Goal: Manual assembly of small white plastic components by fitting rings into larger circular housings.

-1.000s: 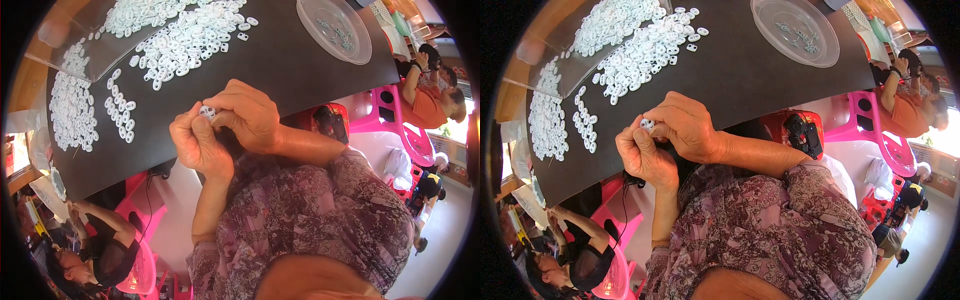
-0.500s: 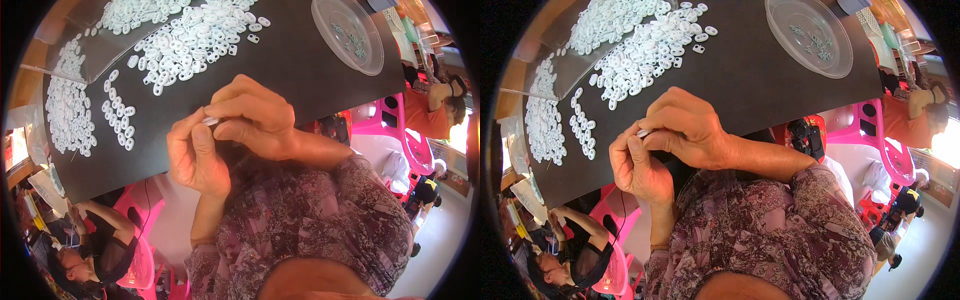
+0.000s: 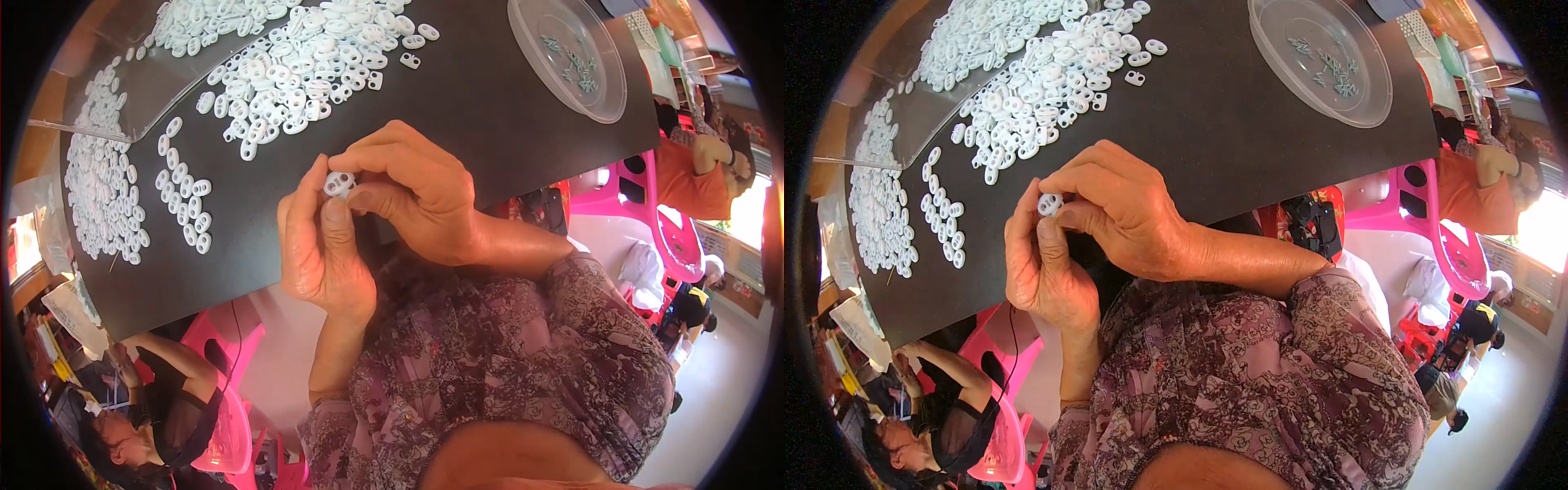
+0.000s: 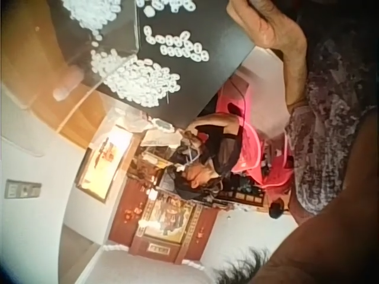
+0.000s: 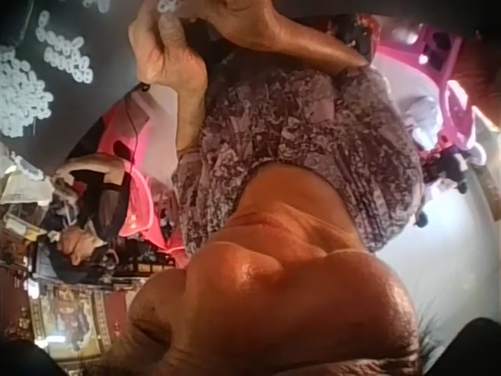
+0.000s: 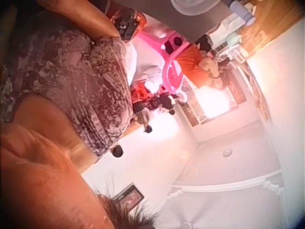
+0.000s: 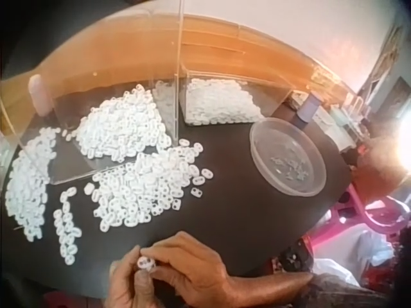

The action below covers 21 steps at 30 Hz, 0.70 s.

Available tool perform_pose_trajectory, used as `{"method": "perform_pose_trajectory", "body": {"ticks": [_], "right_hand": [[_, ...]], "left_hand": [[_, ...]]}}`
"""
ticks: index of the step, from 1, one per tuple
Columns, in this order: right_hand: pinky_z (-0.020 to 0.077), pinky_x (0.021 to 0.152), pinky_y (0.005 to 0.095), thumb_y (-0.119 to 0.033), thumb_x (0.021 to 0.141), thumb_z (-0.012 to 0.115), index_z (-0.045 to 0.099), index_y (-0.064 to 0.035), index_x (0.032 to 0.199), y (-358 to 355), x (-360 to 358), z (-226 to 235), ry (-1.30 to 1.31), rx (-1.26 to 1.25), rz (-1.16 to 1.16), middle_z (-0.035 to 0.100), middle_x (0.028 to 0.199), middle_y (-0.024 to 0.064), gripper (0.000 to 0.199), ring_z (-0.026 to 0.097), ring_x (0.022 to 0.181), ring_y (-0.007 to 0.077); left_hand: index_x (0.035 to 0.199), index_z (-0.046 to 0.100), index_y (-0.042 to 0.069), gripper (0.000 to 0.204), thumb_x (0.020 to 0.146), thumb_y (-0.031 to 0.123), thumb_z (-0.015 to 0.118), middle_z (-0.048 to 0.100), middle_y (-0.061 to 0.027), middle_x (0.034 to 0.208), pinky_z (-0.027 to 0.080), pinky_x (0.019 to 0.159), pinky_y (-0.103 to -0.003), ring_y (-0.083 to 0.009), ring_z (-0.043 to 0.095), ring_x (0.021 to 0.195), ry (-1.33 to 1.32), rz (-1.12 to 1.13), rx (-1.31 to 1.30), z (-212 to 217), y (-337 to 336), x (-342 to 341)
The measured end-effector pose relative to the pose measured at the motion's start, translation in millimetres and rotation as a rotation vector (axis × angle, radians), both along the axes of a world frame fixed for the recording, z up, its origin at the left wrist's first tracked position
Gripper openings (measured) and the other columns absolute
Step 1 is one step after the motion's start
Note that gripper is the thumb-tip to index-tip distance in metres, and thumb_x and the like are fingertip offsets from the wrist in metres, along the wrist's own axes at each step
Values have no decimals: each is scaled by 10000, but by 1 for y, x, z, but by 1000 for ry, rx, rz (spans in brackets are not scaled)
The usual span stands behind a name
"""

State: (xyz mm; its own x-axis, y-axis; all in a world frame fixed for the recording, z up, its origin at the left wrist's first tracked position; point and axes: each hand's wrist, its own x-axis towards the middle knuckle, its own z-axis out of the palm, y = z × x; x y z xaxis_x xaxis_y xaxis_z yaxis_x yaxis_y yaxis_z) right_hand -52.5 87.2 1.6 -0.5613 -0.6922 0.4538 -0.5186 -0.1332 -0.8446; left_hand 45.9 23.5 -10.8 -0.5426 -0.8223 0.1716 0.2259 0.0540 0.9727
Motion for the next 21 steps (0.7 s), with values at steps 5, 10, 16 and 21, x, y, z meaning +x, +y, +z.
{"method": "perform_pose_trajectory", "body": {"ticks": [5, 10, 16, 21], "right_hand": [[452, 573, 251, 51, 682, 696, 614, 20, 987, 0, 1, -4, 63, -29, -45, 608, 839, 95, 318, 542, 694, 167], [456, 579, 249, 42, 689, 699, 605, 23, 974, 0, 5, -5, 78, -40, -76, 610, 827, 87, 301, 545, 698, 162], [464, 605, 252, 30, 728, 677, 606, 18, 977, 6, 8, -3, -70, 23, -54, 609, 876, 89, 259, 554, 720, 170], [464, 618, 259, 52, 738, 648, 598, 16, 993, 4, 13, -4, 21, -52, -83, 604, 890, 93, 262, 553, 741, 175]], "left_hand": [[1143, 561, -68, 263, 923, 64, 503, 516, -47, 925, 437, 692, -223, -102, 493, 800, -35, -17, -105, 0, -2, -2], [1149, 544, -72, 270, 931, 80, 492, 547, -73, 972, 449, 764, -249, -123, 527, 852, -2, 11, -28, -1, 5, -3], [1139, 522, -82, 277, 935, 103, 492, 581, -118, 1031, 464, 838, -279, -150, 561, 905, 60, -4, 66, -1, 9, -2], [1151, 519, -64, 268, 944, 100, 474, 531, -56, 976, 459, 787, -270, -125, 539, 876, 152, 24, 84, 2, 15, -6]]}}
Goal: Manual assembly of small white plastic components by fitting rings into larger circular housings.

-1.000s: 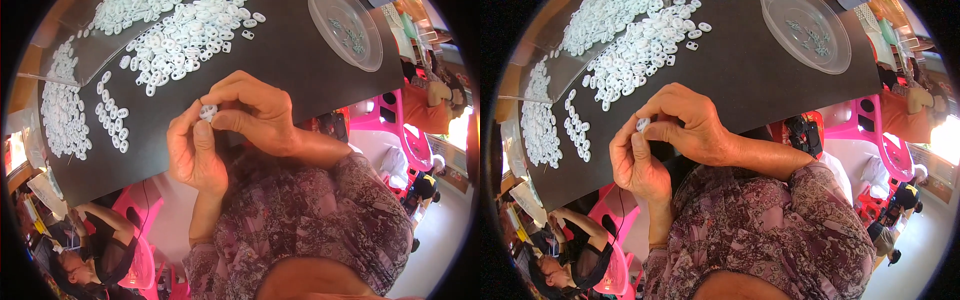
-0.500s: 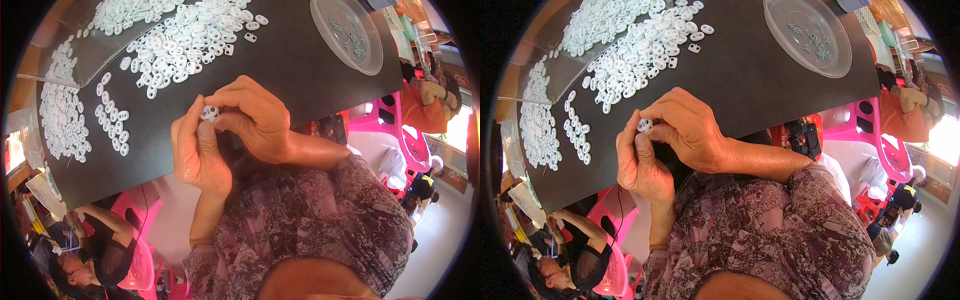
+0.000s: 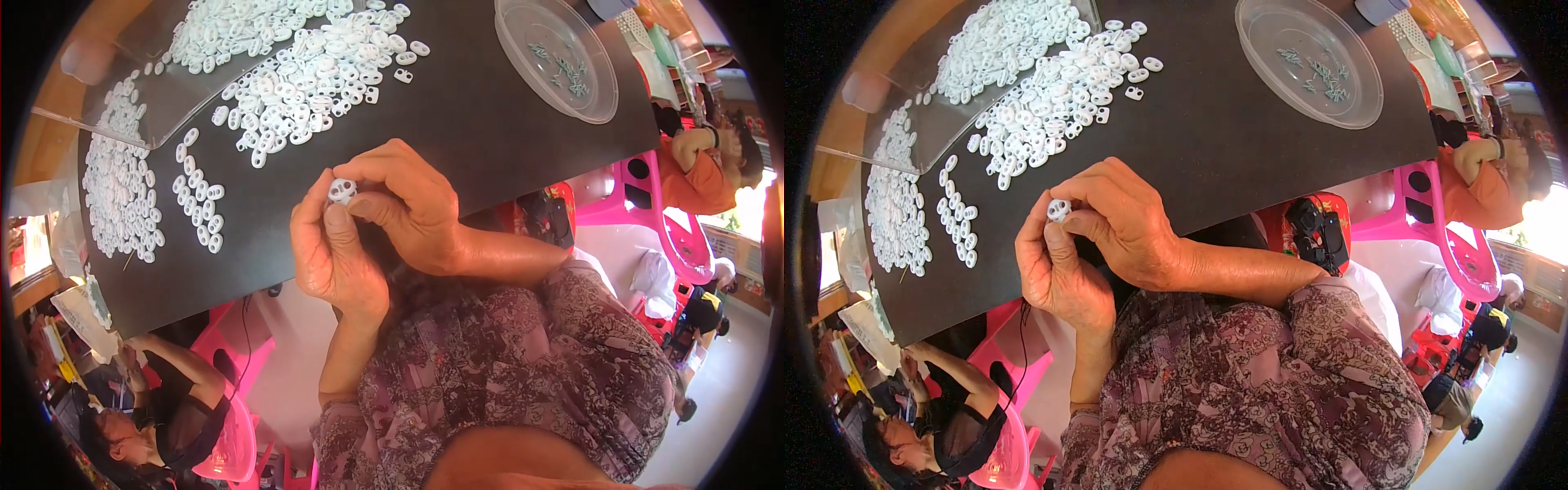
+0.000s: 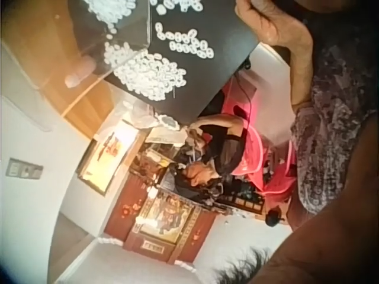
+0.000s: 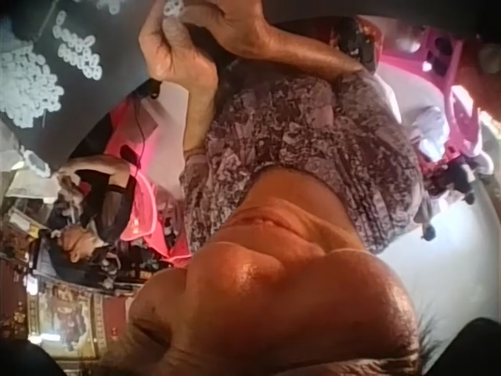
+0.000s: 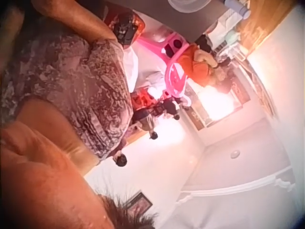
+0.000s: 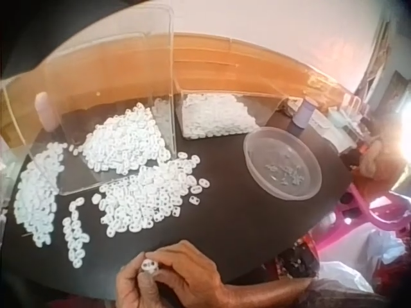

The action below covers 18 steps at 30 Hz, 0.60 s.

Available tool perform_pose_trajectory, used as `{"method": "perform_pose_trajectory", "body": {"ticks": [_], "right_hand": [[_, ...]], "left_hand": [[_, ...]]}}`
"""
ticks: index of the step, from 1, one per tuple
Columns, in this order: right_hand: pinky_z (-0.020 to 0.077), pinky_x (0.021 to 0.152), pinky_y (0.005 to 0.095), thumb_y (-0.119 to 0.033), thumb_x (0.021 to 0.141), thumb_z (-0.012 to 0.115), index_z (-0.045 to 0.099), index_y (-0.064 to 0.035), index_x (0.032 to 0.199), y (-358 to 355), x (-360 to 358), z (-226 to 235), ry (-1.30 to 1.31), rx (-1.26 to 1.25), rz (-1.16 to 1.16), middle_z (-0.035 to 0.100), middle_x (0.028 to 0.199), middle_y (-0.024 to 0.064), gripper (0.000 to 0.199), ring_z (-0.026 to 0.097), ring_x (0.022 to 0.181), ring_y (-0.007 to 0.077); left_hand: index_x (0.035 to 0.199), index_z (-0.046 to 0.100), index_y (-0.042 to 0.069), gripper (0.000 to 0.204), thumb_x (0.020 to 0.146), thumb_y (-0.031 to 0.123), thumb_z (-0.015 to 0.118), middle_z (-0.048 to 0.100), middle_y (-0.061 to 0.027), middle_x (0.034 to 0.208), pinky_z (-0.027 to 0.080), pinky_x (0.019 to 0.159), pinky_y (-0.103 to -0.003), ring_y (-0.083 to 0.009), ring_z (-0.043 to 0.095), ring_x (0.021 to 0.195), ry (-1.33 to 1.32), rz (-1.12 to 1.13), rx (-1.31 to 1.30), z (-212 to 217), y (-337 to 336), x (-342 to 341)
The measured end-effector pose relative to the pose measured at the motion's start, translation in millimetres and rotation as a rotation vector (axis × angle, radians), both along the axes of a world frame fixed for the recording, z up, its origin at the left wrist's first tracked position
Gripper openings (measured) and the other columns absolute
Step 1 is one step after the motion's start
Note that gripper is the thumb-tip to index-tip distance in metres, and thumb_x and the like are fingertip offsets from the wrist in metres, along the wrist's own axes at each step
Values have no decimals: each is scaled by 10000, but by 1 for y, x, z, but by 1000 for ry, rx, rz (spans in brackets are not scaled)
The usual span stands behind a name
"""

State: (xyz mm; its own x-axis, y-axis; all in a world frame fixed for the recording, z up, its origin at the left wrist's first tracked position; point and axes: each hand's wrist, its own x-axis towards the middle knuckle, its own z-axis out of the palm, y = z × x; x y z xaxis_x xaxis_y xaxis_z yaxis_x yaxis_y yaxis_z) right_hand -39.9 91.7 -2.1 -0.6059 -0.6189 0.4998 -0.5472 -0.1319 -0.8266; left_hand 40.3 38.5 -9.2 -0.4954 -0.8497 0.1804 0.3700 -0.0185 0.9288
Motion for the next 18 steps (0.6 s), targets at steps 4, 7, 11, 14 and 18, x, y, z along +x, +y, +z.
{"method": "perform_pose_trajectory", "body": {"ticks": [4, 7, 11, 14, 18], "right_hand": [[460, 600, 269, 62, 725, 639, 583, 14, 999, 1, 4, -3, 85, -38, -23, 602, 883, 102, 283, 545, 719, 192], [449, 572, 279, 58, 718, 640, 574, 19, 994, 3, 6, 2, 138, -71, -34, 600, 860, 109, 287, 530, 682, 202], [433, 540, 283, 65, 712, 634, 566, 28, 995, 4, 2, 3, 218, -154, -21, 599, 832, 113, 293, 514, 640, 203], [420, 522, 288, 68, 705, 631, 563, 35, 990, 8, 3, 6, 296, -215, -22, 596, 810, 114, 295, 504, 611, 205], [414, 511, 292, 60, 709, 623, 561, 35, 982, 12, 5, 6, 318, -251, -39, 593, 786, 110, 281, 500, 593, 204]], "left_hand": [[1160, 510, -69, 276, 946, 101, 469, 545, -59, 983, 460, 813, -286, -133, 548, 892, 5, -4, 9, 4, 5, 3], [1159, 513, -72, 273, 947, 94, 465, 552, -63, 979, 464, 813, -288, -136, 549, 897, 62, -18, 12, 7, 9, 6], [1147, 522, -78, 271, 945, 95, 472, 557, -61, 940, 471, 781, -277, -131, 551, 865, 84, 11, -67, 9, 12, 6], [1124, 540, -83, 274, 937, 113, 495, 558, -47, 895, 474, 733, -261, -118, 549, 812, 116, 34, -103, 11, 17, 5], [1084, 565, -93, 267, 927, 117, 516, 548, -35, 847, 471, 670, -243, -108, 539, 753, 99, 87, -124, 12, 23, 4]]}}
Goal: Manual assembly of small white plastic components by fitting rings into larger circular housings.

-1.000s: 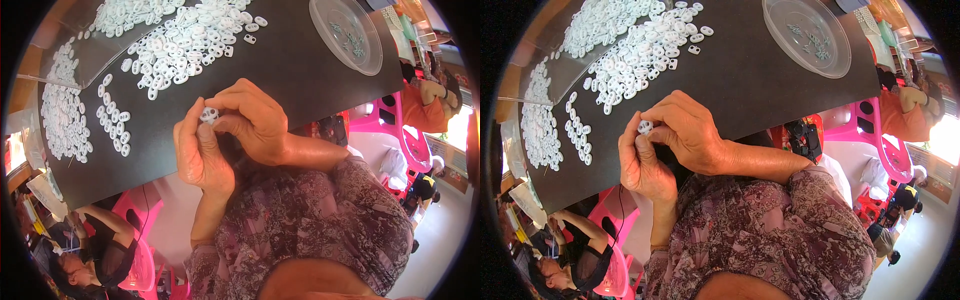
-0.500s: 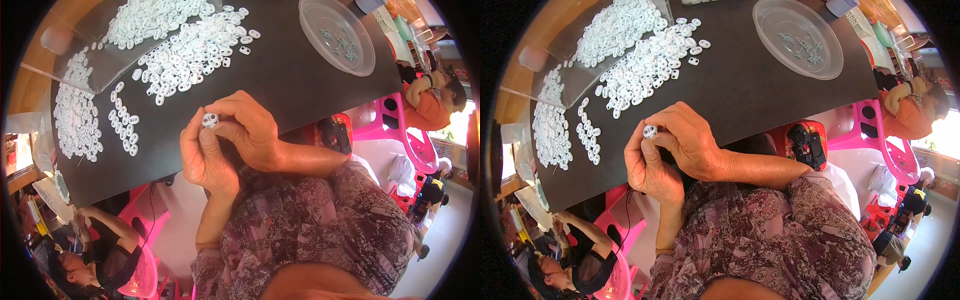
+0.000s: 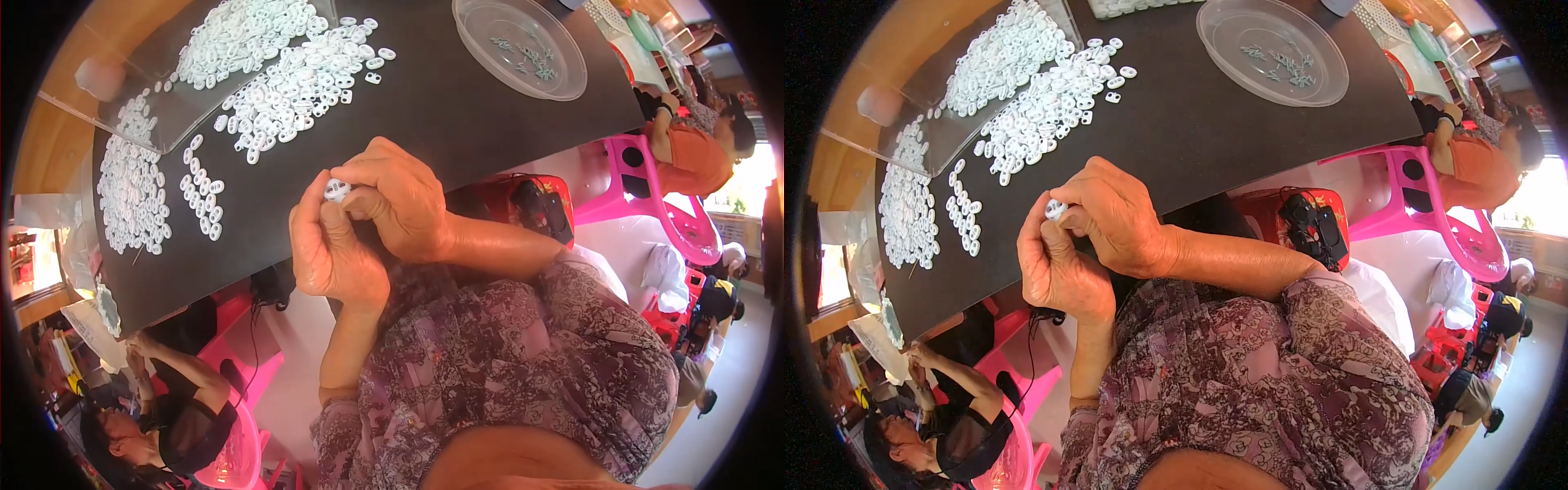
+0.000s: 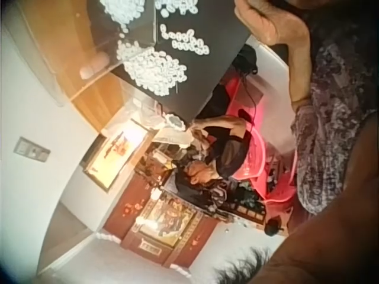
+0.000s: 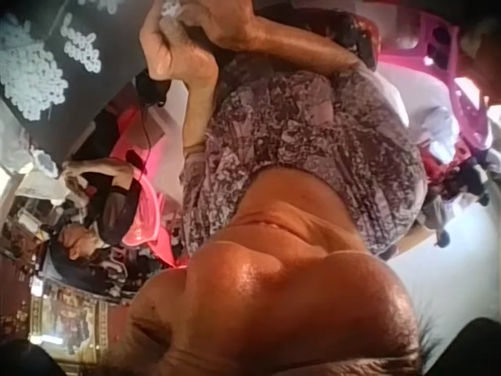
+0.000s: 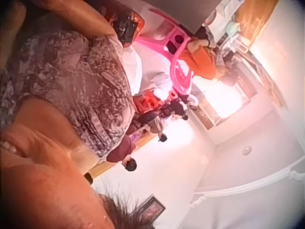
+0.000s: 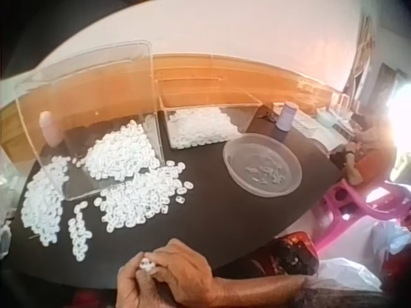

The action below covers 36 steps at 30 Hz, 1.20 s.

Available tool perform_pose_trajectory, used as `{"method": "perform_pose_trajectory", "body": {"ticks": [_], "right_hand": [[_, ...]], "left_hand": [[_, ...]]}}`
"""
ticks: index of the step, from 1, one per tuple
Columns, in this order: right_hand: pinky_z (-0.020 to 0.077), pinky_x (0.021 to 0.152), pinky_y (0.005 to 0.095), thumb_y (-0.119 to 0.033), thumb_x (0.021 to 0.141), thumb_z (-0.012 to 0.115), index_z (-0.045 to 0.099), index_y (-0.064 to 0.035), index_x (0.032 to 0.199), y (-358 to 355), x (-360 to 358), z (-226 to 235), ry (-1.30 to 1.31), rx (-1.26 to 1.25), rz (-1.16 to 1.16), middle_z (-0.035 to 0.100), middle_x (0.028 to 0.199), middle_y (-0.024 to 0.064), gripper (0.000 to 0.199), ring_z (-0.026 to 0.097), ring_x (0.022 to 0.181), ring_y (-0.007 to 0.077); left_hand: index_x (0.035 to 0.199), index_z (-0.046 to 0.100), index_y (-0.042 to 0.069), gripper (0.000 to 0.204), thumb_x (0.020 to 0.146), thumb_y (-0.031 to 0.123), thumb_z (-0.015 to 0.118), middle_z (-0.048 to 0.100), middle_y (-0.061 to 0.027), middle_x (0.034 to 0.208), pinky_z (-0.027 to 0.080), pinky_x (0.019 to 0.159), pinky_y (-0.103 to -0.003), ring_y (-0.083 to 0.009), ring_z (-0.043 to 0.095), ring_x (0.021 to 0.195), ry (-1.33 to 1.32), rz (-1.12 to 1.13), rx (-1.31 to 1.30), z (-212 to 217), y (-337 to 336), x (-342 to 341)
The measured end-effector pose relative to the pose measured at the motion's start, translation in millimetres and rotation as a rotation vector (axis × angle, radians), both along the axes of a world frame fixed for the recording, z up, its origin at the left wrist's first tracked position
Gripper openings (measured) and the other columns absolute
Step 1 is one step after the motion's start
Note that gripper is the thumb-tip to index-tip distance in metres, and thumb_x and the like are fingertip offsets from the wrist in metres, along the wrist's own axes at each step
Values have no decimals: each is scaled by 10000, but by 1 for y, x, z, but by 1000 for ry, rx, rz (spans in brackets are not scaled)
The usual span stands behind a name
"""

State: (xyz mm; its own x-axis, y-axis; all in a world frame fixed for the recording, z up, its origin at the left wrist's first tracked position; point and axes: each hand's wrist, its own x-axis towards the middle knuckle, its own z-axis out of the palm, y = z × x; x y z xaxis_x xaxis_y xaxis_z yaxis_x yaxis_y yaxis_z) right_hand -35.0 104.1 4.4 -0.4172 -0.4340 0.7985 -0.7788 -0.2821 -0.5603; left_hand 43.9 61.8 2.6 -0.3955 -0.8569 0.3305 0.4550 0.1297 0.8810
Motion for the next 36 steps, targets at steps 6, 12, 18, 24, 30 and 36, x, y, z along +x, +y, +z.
{"method": "perform_pose_trajectory", "body": {"ticks": [6, 12, 18, 24, 30, 36], "right_hand": [[409, 502, 286, 53, 724, 605, 563, 30, 958, 5, 5, -6, 2, 8, -32, 588, 746, 97, 239, 495, 579, 192], [403, 490, 284, 57, 728, 598, 560, 23, 951, 4, 8, -2, 35, -24, -57, 583, 722, 91, 229, 487, 566, 187], [409, 498, 285, 61, 728, 598, 555, 19, 957, 3, 5, -5, 77, -49, -63, 588, 743, 95, 237, 492, 573, 193], [441, 554, 313, 35, 717, 623, 585, 3, 890, 4, 4, 4, 19, -26, -123, 607, 798, 101, 180, 533, 633, 234], [457, 606, 328, -2, 723, 669, 621, -23, 851, 27, -16, 6, -55, 48, -161, 620, 825, 101, 139, 571, 710, 245], [438, 597, 255, -23, 736, 676, 636, -24, 832, 49, -74, 51, -311, 80, -303, 604, 740, 50, 104, 551, 668, 120]], "left_hand": [[1016, 603, -90, 201, 914, 64, 522, 521, -39, 761, 453, 570, -228, -103, 516, 655, -143, 80, -129, -2, 2, 3], [1005, 606, -85, 166, 904, 12, 516, 513, -37, 744, 439, 541, -223, -98, 502, 620, -121, 115, -181, 0, 3, 4], [1000, 609, -81, 162, 897, 16, 529, 514, -27, 745, 428, 535, -218, -89, 493, 625, -93, 72, -55, -3, 1, 1], [1038, 615, -56, 197, 909, 9, 481, 558, -37, 810, 453, 673, -246, -110, 528, 749, -177, 100, -119, 8, 2, -3], [1283, 411, -49, 380, 933, 83, 473, 618, -90, 926, 467, 695, -230, -109, 565, 771, -227, -193, 53, 7, 6, 2], [1187, 494, -57, 331, 910, 117, 543, 636, -118, 872, 455, 568, -218, -114, 572, 668, -234, -244, 107, -3, 8, 0]]}}
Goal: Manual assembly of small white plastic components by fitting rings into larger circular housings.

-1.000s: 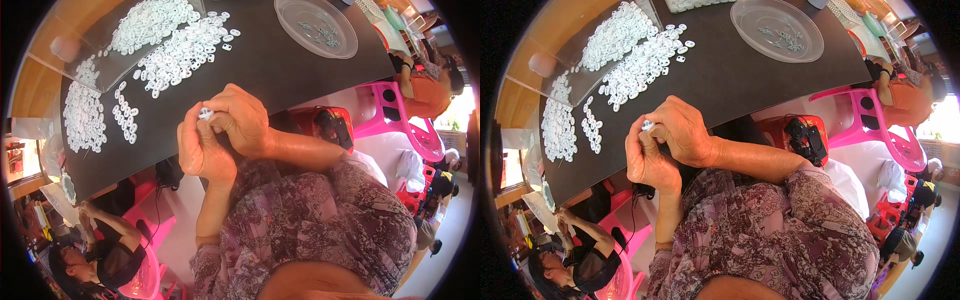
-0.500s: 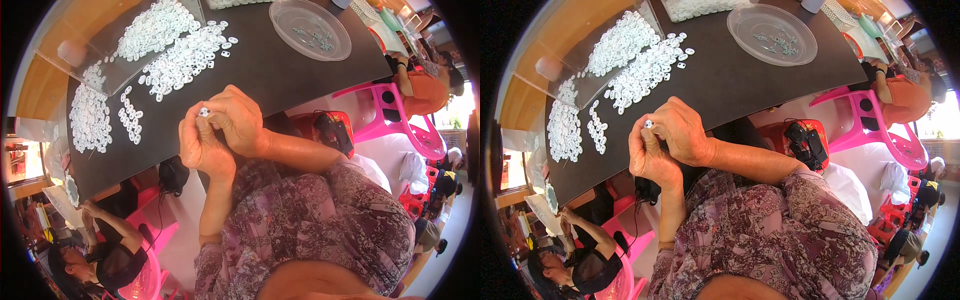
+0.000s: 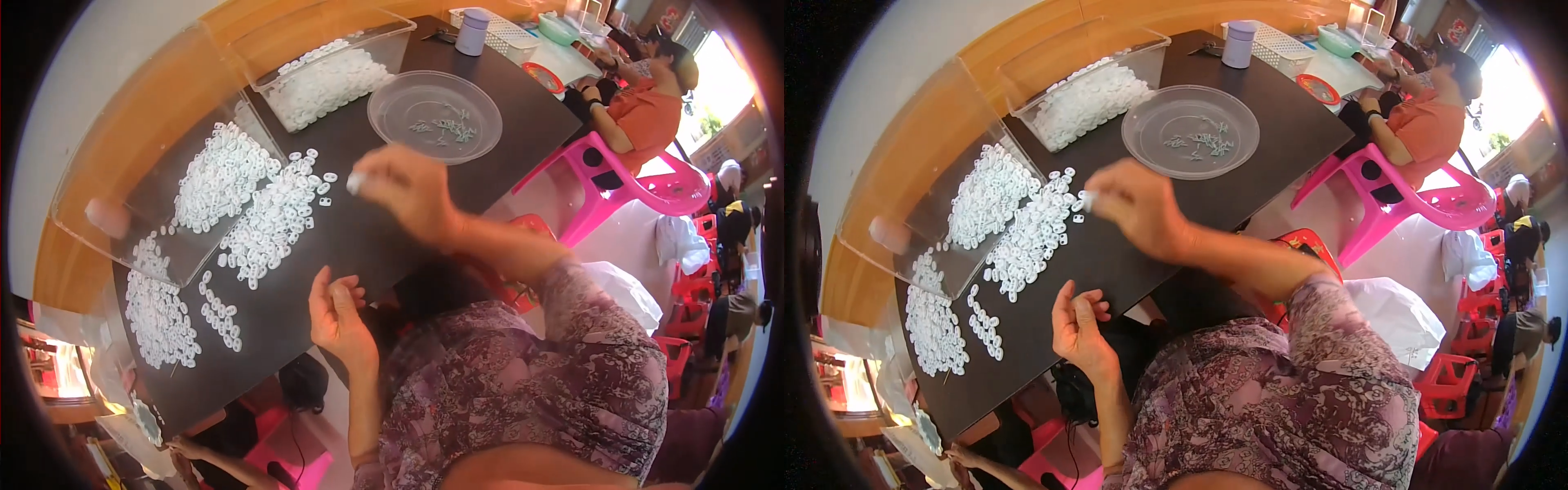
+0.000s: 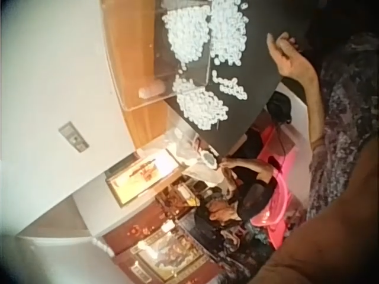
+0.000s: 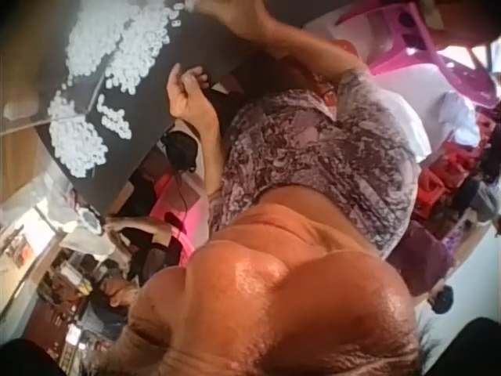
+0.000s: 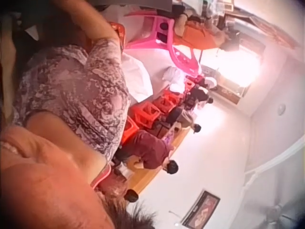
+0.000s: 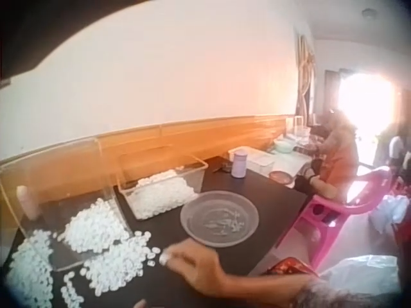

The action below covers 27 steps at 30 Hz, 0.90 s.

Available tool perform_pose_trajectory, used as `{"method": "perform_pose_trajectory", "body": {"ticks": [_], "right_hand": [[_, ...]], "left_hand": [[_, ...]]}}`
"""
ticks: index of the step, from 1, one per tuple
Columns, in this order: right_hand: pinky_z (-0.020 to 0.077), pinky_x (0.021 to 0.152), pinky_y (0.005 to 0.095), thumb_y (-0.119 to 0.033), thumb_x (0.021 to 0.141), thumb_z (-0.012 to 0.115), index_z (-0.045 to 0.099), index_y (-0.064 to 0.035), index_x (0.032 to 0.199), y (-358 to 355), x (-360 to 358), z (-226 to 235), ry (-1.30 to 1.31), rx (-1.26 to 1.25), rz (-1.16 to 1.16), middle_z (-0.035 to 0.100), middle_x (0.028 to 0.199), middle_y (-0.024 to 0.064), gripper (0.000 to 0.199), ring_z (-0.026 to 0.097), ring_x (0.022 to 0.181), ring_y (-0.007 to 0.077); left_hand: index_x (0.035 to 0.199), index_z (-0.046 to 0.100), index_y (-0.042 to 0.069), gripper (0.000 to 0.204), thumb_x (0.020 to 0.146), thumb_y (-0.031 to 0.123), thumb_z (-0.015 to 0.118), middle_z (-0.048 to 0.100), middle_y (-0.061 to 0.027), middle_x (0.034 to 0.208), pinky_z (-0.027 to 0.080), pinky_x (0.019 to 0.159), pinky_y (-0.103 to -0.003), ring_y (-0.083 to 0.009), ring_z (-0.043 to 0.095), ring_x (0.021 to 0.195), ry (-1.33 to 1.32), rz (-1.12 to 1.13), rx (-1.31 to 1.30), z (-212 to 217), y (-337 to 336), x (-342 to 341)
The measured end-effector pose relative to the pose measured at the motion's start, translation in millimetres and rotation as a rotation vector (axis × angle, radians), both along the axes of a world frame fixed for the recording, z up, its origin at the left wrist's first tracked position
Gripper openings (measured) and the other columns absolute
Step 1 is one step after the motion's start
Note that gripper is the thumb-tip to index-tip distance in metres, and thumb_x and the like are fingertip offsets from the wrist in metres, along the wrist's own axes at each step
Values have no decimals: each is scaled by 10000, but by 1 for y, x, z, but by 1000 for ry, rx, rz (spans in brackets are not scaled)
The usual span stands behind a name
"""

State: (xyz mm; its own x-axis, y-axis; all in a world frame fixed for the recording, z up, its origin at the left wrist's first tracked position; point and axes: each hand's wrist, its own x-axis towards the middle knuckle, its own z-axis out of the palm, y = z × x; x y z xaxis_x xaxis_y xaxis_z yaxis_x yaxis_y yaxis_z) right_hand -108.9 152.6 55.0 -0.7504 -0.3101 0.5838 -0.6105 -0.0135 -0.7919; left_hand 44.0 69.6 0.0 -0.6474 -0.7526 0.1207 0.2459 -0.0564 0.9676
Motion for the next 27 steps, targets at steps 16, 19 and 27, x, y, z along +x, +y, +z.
{"method": "perform_pose_trajectory", "body": {"ticks": [16, 19, 27], "right_hand": [[449, 643, 199, -24, 763, 639, 655, 22, 904, -12, -61, 34, -131, 47, 72, 625, 757, 15, 149, 544, 706, 54], [464, 626, 254, -62, 748, 623, 662, 4, 889, -17, -86, 39, 247, 113, -44, 648, 743, 90, 161, 584, 683, 95], [448, 674, 435, -114, 754, 585, 630, -19, 787, -57, -206, 86, 933, 188, -431, 603, 750, 183, 110, 583, 745, 346]], "left_hand": [[1104, 560, -53, 263, 903, 118, 554, 642, -103, 806, 440, 548, -198, -95, 563, 635, -50, -49, 44, -6, -6, -10], [1125, 554, -34, 264, 916, 126, 533, 637, -81, 833, 450, 583, -194, -80, 558, 671, -102, -83, 68, -5, -7, -6], [1098, 561, -58, 257, 902, 109, 556, 642, -110, 813, 440, 546, -203, -96, 561, 629, -57, -53, 46, -4, -9, -14]]}}
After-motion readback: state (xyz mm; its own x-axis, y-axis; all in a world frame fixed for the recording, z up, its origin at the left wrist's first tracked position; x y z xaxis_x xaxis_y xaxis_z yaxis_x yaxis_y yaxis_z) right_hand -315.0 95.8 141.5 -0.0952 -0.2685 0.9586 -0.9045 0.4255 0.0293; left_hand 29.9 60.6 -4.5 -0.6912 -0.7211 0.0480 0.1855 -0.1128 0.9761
